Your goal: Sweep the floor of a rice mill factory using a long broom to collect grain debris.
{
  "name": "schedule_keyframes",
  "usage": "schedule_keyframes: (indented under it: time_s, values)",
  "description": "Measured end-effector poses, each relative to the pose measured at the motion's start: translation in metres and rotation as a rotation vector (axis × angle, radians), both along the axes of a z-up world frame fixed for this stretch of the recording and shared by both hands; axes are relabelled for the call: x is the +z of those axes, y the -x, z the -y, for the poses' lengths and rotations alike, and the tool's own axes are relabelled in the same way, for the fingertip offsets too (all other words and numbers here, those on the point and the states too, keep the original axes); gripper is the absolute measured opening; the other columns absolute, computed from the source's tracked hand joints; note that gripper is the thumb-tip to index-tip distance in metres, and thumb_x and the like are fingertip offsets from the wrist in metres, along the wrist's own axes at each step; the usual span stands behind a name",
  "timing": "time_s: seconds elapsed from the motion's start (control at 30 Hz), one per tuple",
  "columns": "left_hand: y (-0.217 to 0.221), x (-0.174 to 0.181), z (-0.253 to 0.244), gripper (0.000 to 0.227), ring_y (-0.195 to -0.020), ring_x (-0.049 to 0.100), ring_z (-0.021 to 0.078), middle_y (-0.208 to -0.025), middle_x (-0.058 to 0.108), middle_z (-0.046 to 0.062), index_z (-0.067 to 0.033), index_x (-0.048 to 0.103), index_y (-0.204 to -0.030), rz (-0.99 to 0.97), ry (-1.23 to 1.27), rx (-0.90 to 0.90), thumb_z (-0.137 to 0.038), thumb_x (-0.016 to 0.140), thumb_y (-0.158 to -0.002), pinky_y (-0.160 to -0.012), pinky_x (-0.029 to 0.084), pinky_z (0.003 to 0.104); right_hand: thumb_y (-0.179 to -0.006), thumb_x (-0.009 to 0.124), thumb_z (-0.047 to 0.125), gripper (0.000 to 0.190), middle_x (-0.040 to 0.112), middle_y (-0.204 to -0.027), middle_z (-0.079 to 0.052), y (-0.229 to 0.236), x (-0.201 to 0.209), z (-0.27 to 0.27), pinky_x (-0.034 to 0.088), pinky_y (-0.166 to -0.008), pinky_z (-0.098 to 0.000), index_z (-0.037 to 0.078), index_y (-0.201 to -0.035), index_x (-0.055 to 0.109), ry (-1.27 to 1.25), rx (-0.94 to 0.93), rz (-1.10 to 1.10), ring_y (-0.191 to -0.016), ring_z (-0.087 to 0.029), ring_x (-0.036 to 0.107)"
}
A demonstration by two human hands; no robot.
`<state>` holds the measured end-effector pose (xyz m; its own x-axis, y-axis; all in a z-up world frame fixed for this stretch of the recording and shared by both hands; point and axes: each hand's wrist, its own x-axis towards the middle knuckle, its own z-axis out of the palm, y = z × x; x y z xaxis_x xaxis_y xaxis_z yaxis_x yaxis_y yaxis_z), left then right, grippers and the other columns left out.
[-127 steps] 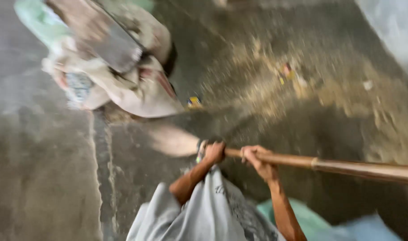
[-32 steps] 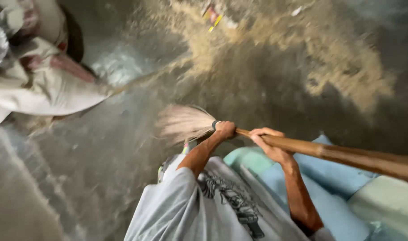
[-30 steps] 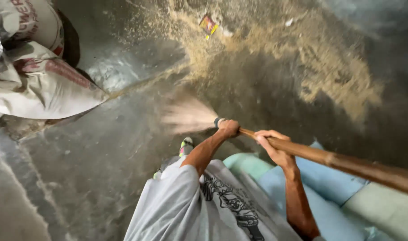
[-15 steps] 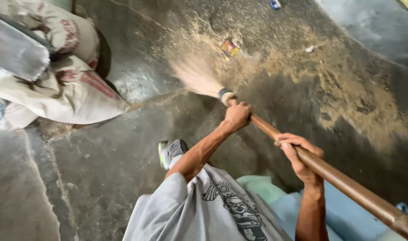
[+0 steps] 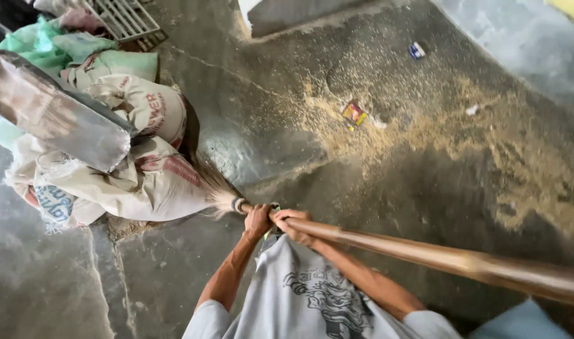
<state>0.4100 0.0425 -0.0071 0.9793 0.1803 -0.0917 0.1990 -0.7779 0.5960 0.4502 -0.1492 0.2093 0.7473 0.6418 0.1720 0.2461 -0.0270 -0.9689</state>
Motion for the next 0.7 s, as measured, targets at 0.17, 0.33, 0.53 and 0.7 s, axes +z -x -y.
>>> schedule_keyframes:
  time_s: [0.17,0.33,0.53,0.7]
  values:
    - [-0.044,0.042,-0.005,0.053,-0.109,0.062,0.0412,-0.113,0.063,0.017,-0.0135,0.067,-0.109,-0.084,0.208,-0.017,-0.024,0.09,-0.062,-0.089,0.053,0.05,-0.096,0.07,0.011,0.017,0.077,-0.11,-0.009,-0.032,-0.028,-0.026,0.059,-0.089,-0.0313,0.002,-0.109,0.074,0.022,-0.029,-0.165,-0.102,-0.018,0.072]
    - [-0.122,0.052,0.022,0.043,-0.112,0.062,0.0404,-0.122,0.061,0.015,-0.016,0.068,-0.116,-0.207,0.145,-0.146,-0.021,0.08,-0.075,-0.091,0.055,0.05,-0.097,0.07,0.015,0.017,0.077,-0.113,-0.006,-0.078,0.008,-0.006,0.058,-0.089,-0.0292,0.003,-0.109,0.074,0.082,-0.158,-0.195,-0.101,-0.014,0.071]
    - [-0.203,0.063,0.096,0.028,-0.119,0.06,0.0392,-0.125,0.062,0.013,-0.0179,0.072,-0.114,-0.285,0.044,-0.578,-0.024,0.071,-0.086,-0.094,0.054,0.052,-0.097,0.07,0.015,0.018,0.077,-0.107,-0.006,-0.082,0.037,0.036,0.055,-0.078,-0.0268,0.002,-0.108,0.074,0.231,-0.598,-0.279,-0.092,-0.012,0.068]
    - [-0.244,0.08,0.158,0.029,-0.12,0.066,0.0371,-0.125,0.068,0.012,-0.0212,0.073,-0.117,-0.305,0.047,-0.867,-0.029,0.069,-0.089,-0.096,0.055,0.052,-0.097,0.07,0.014,0.016,0.076,-0.115,-0.008,-0.078,0.031,0.063,0.057,-0.086,-0.0289,0.0,-0.104,0.072,0.159,-0.856,-0.15,-0.1,-0.013,0.069]
